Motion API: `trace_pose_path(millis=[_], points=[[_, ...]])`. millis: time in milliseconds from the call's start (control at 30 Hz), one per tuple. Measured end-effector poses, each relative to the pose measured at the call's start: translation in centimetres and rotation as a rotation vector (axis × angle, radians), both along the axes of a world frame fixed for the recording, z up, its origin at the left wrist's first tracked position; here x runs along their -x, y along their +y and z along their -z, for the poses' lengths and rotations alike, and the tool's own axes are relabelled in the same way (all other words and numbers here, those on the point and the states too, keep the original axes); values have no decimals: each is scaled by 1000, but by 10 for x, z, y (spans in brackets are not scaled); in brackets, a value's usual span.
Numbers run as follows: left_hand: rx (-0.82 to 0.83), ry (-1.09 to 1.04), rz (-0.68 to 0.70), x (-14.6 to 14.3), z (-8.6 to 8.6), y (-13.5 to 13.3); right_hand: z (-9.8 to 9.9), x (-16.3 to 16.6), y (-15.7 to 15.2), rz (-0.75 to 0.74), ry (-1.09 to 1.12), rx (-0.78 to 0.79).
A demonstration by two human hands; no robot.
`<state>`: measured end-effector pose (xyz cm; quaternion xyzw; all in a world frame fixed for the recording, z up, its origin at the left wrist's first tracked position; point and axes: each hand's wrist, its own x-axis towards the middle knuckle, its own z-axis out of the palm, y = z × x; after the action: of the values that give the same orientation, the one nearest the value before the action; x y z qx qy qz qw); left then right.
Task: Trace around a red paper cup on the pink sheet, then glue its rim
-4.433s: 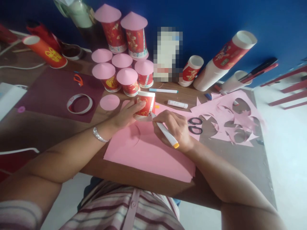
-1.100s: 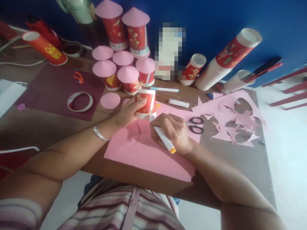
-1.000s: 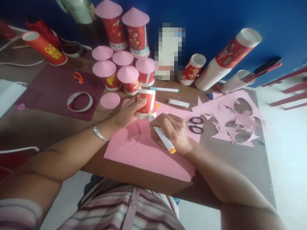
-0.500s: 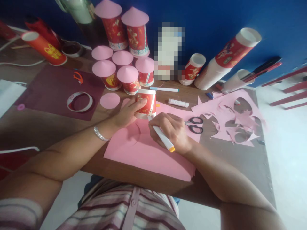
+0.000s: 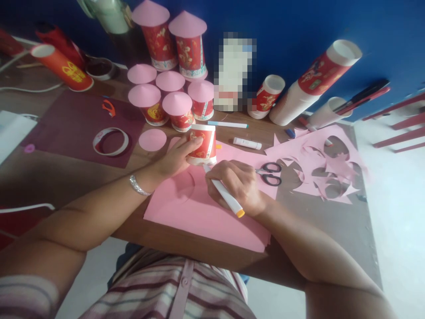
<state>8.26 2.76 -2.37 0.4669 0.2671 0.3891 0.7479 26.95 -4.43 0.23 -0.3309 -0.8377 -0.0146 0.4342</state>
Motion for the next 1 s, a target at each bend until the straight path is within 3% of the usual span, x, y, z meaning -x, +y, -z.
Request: trace_pose_path(millis=[1000], points=[[-14,-44,19,3,9,4,1,-2,1,-2,-22,-7]])
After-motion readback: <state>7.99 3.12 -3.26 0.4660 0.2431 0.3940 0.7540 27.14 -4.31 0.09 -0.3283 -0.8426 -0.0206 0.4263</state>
